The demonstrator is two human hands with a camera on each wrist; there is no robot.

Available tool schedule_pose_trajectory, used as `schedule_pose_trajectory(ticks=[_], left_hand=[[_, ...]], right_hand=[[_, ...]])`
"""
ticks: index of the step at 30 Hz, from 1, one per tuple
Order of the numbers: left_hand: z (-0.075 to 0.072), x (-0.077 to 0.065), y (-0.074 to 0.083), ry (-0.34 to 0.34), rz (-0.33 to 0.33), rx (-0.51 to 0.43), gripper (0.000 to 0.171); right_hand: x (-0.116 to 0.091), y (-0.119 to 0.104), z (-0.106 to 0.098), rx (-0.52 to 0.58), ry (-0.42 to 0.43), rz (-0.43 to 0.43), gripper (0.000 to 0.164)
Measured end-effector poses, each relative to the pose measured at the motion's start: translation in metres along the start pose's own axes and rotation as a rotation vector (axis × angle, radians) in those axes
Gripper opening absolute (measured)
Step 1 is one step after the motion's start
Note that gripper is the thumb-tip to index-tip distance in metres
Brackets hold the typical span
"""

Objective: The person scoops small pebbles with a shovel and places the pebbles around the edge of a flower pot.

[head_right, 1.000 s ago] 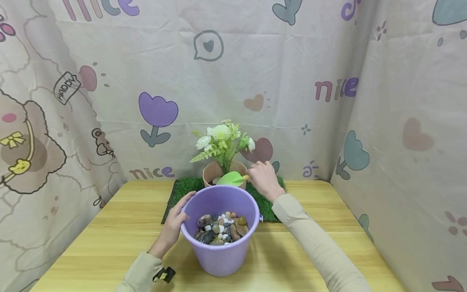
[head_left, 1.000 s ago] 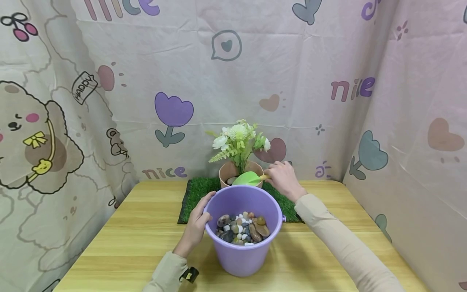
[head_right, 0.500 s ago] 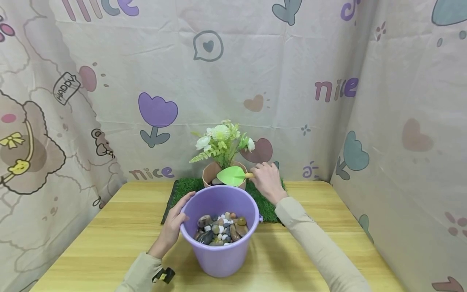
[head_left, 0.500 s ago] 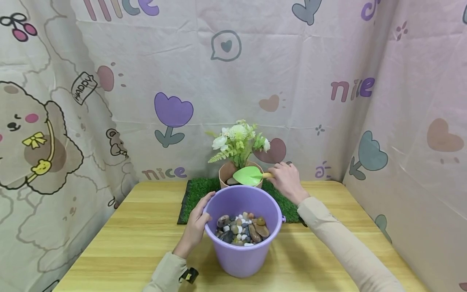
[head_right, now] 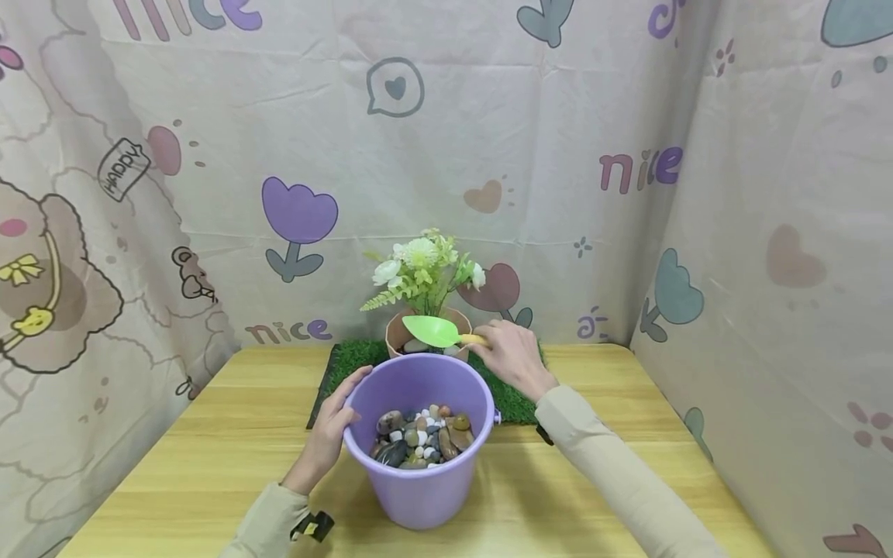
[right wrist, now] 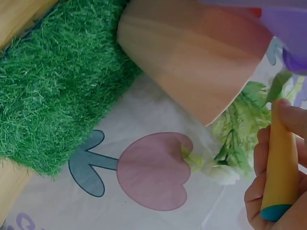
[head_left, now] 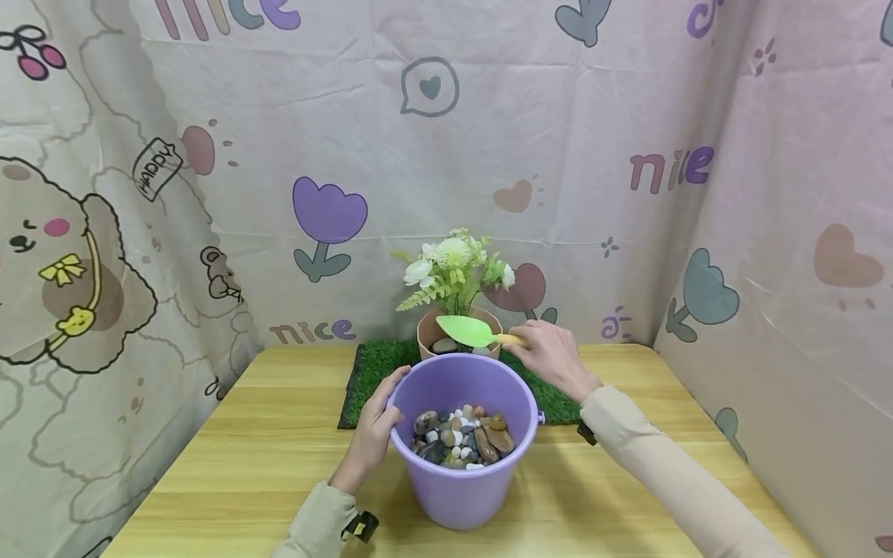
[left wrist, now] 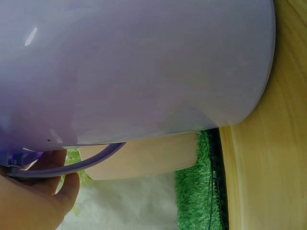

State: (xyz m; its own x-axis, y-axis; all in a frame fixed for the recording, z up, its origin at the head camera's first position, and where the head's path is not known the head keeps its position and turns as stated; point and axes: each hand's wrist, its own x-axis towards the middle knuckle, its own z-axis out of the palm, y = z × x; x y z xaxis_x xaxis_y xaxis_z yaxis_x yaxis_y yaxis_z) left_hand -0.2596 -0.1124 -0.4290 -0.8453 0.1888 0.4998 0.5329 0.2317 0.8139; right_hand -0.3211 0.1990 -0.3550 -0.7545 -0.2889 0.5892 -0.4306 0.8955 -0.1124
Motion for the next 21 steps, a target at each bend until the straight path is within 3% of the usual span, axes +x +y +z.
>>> schedule_pose_trajectory(ticks=[11, 21], left_hand=[[-0.001, -0.001, 0.000, -0.005, -0.034, -0.002, 0.070], [-0.001, 0.002, -0.001, 0.005, -0.011, 0.004, 0.070]], right_hand=[[-0.023, -0.002, -0.007, 0.101, 0.045, -0.075, 0.024], [-0.041, -0.007, -0.007, 0.138, 0.128, -0.241, 0.013]])
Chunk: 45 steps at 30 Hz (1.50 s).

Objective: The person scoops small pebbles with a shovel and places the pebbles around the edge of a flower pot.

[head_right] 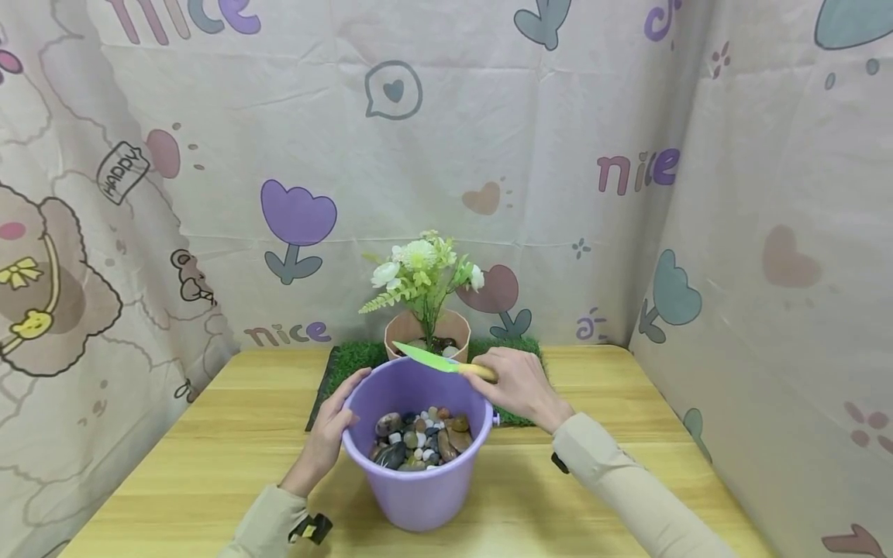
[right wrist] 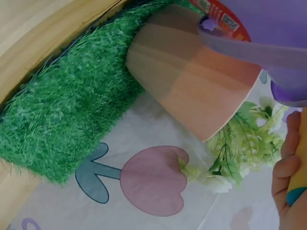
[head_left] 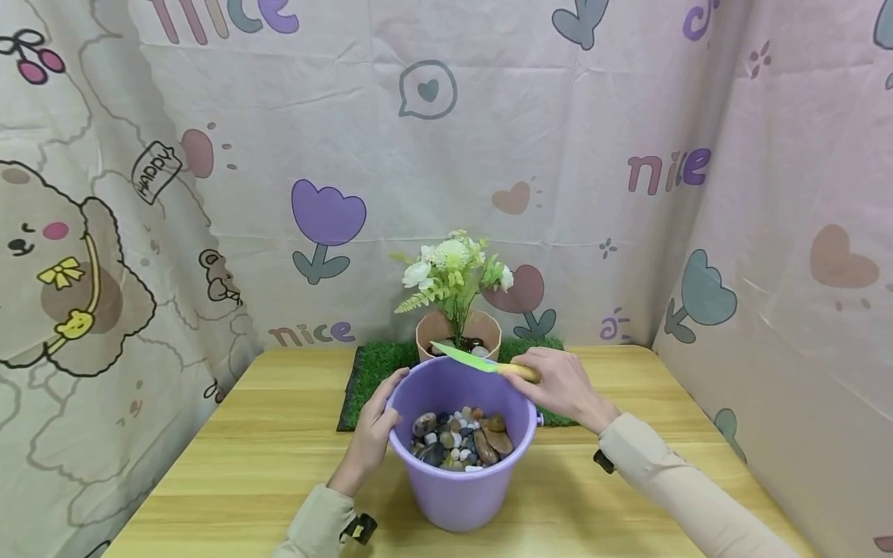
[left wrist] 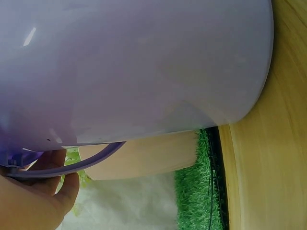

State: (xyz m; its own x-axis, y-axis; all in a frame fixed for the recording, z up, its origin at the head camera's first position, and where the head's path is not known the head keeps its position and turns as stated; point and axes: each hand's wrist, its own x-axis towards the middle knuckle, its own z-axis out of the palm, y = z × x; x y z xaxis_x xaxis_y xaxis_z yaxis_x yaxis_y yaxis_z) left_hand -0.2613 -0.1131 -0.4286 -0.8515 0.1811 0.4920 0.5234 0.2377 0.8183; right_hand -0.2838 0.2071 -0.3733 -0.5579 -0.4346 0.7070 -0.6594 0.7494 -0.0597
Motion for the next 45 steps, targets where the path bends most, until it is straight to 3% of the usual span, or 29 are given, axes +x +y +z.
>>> schedule_pose_trajectory(ticks=[10, 23, 35, 45], left_hand=[[-0.001, -0.001, 0.002, -0.009, 0.001, -0.005, 0.069], [-0.001, -0.002, 0.002, -0.014, -0.008, -0.001, 0.069], [-0.001, -0.002, 0.002, -0.015, -0.019, -0.007, 0.069], [0.000, -0.003, 0.004, -0.014, -0.012, -0.021, 0.069]], right_hand=[[0.002, 0.000, -0.004, 0.063, -0.011, -0.165, 0.020], [0.009, -0.009, -0.012, 0.026, -0.125, -0.163, 0.025], [0.009, -0.014, -0.013, -0.001, -0.101, -0.204, 0.020], [0.009, -0.017, -0.015, -0.015, -0.147, -0.191, 0.022]])
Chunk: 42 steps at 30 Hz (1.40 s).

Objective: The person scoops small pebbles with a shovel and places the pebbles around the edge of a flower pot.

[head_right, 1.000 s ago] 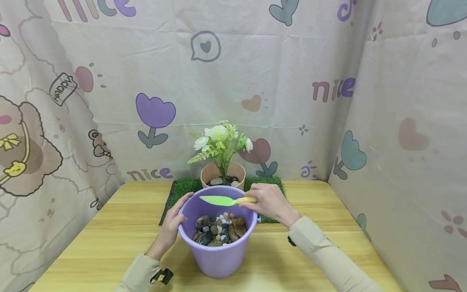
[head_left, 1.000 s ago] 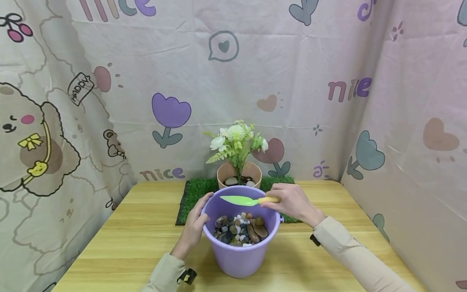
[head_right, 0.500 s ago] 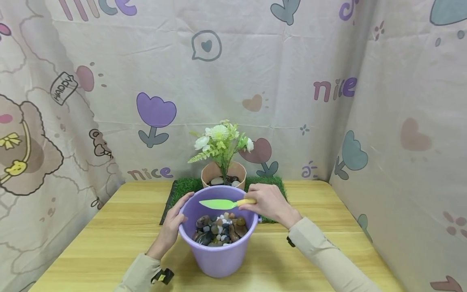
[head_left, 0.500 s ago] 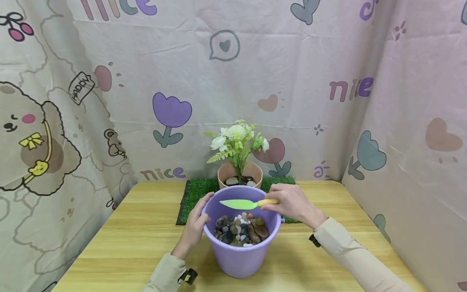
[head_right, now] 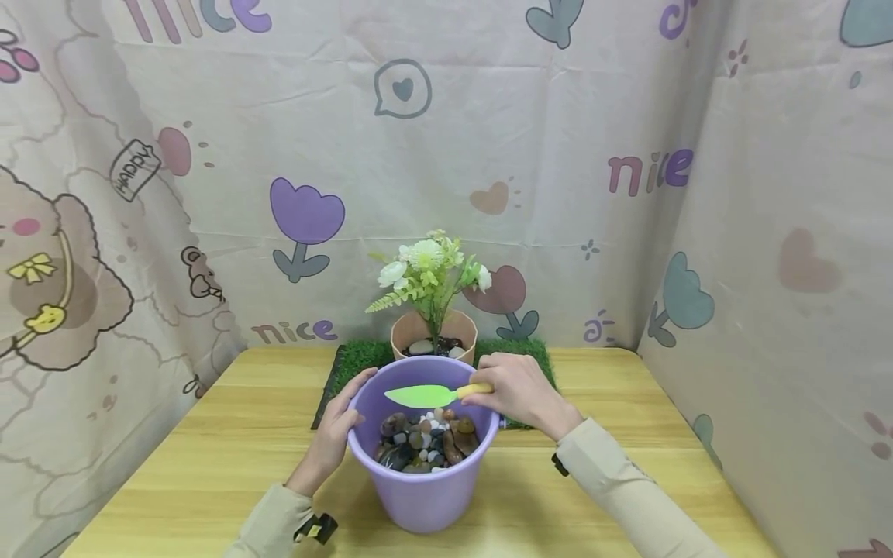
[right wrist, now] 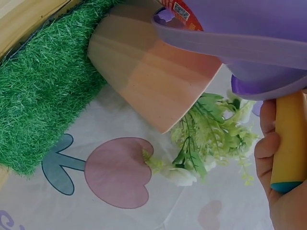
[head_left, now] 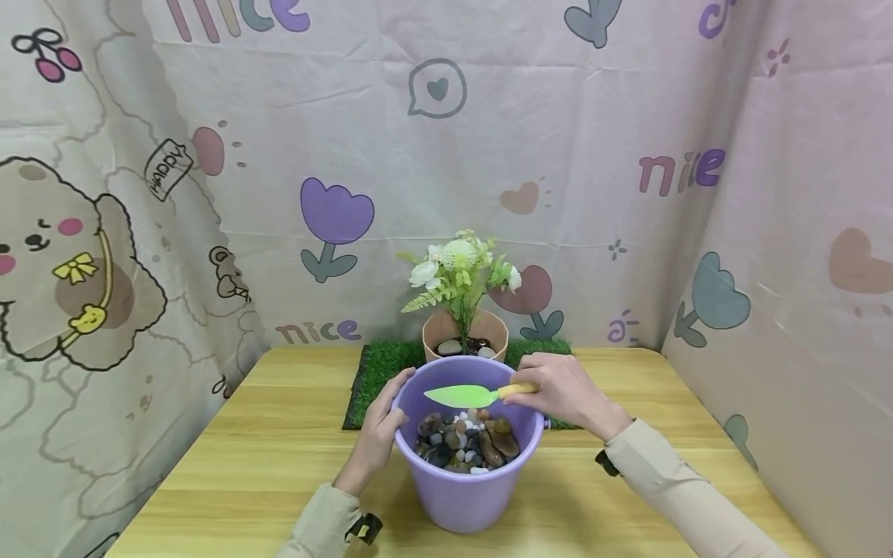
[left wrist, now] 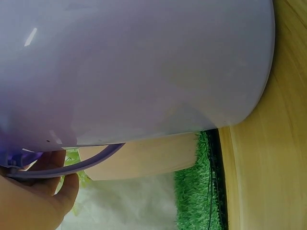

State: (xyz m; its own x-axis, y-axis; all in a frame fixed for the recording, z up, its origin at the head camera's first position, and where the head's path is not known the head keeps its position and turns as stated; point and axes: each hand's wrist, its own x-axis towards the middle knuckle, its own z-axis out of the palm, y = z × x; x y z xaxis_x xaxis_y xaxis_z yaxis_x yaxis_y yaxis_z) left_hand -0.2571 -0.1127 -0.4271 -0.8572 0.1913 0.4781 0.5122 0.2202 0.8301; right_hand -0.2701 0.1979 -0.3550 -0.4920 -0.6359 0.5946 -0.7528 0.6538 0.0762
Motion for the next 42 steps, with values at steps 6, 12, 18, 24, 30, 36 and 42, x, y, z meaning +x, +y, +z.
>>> schedule_pose_trajectory(ticks=[6, 12, 18, 24, 30, 36, 42], left_hand=[[0.001, 0.002, 0.000, 0.000, 0.004, 0.002, 0.070], [0.001, 0.001, -0.001, 0.013, -0.003, 0.015, 0.070], [0.001, 0.000, -0.003, 0.024, 0.025, 0.034, 0.070], [0.000, -0.001, -0.002, 0.018, 0.000, 0.024, 0.070], [0.000, 0.000, -0.001, 0.011, 0.006, 0.012, 0.070], [0.000, 0.000, 0.000, 0.014, -0.002, 0.006, 0.069], [0.001, 0.000, 0.000, 0.012, -0.004, -0.006, 0.070]], right_hand=[[0.000, 0.001, 0.000, -0.006, -0.006, 0.002, 0.025], [0.002, -0.005, 0.000, 0.019, -0.025, -0.010, 0.021], [0.004, -0.008, 0.000, -0.010, -0.046, 0.003, 0.020], [0.005, -0.009, 0.000, -0.020, -0.070, 0.017, 0.021], [0.005, -0.009, 0.000, -0.007, -0.073, 0.015, 0.021], [0.007, -0.011, -0.001, 0.032, -0.126, 0.043, 0.017], [0.007, -0.013, -0.001, 0.076, -0.157, 0.069, 0.019]])
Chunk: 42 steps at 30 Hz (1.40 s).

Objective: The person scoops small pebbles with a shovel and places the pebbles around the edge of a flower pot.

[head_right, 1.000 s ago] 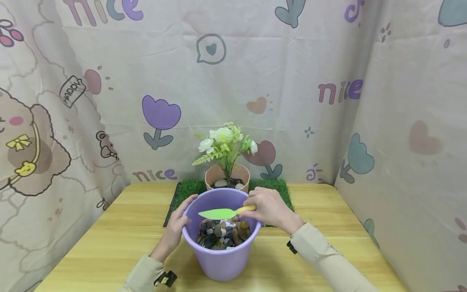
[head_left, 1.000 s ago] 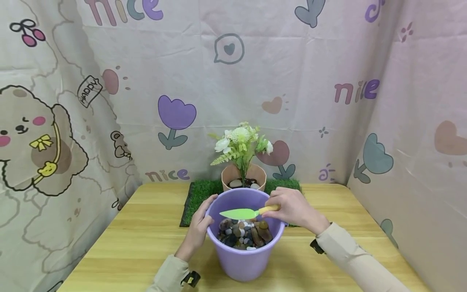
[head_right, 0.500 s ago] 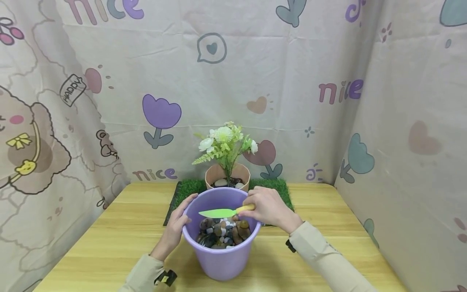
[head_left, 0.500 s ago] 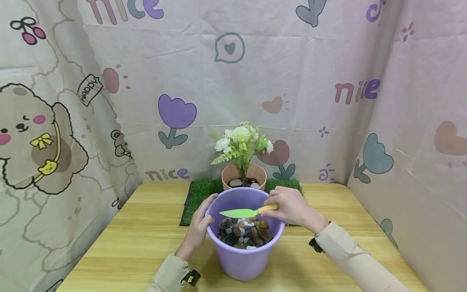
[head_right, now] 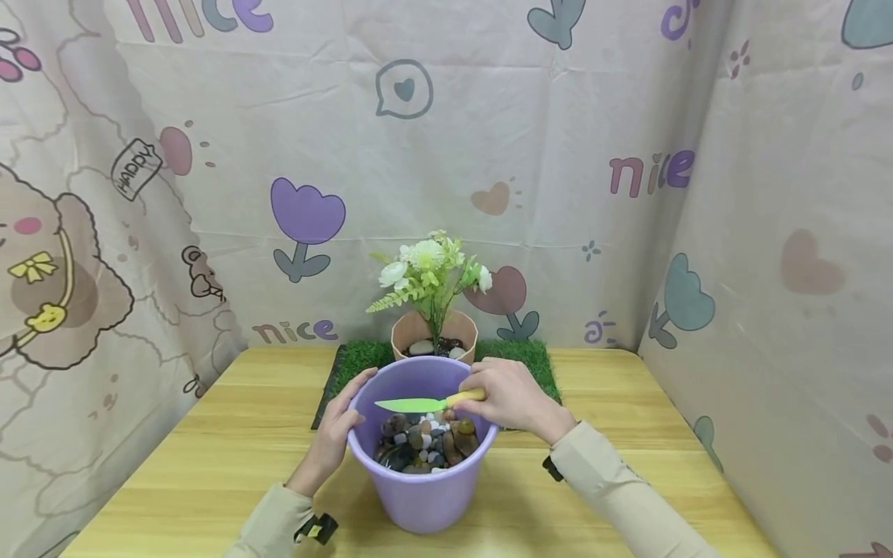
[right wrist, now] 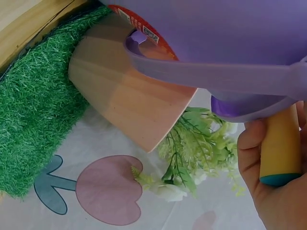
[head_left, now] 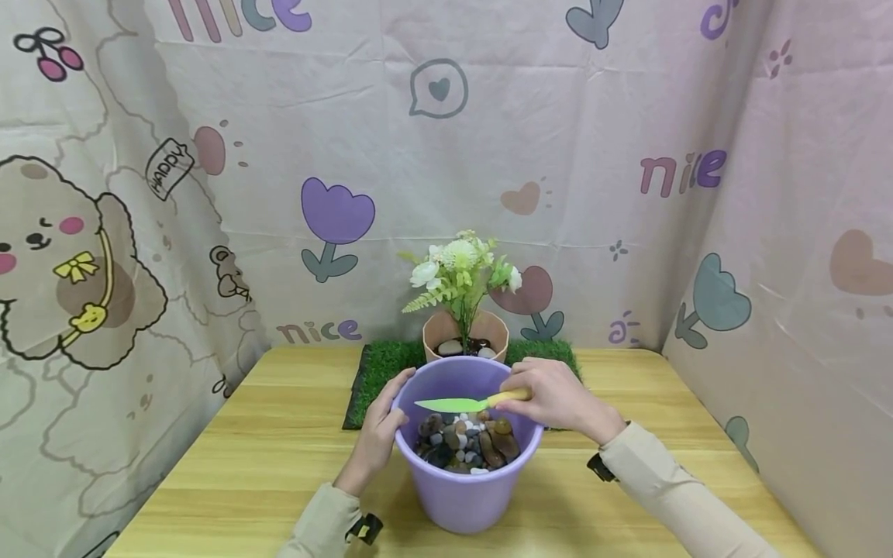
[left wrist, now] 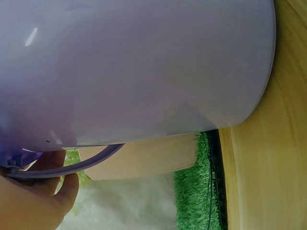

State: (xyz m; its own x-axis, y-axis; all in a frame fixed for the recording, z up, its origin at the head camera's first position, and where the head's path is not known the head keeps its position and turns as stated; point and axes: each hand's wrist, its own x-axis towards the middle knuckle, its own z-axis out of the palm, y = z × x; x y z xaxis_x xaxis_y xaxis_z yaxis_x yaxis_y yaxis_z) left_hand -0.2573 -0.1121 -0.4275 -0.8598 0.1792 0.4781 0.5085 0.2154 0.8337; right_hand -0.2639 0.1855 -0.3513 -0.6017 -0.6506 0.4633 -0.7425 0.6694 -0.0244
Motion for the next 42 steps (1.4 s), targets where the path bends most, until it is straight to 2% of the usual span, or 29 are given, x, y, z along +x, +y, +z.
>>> schedule_pose_trajectory(ticks=[28, 42], left_hand=[[-0.0005, -0.0005, 0.0021, -0.003, -0.022, 0.001, 0.069], [-0.0007, -0.0008, 0.0014, 0.000, -0.024, 0.001, 0.069]], right_hand=[[0.0019, 0.0003, 0.0008, -0.061, 0.015, -0.094, 0.016], [0.0012, -0.0038, -0.0021, -0.048, -0.037, -0.077, 0.021]])
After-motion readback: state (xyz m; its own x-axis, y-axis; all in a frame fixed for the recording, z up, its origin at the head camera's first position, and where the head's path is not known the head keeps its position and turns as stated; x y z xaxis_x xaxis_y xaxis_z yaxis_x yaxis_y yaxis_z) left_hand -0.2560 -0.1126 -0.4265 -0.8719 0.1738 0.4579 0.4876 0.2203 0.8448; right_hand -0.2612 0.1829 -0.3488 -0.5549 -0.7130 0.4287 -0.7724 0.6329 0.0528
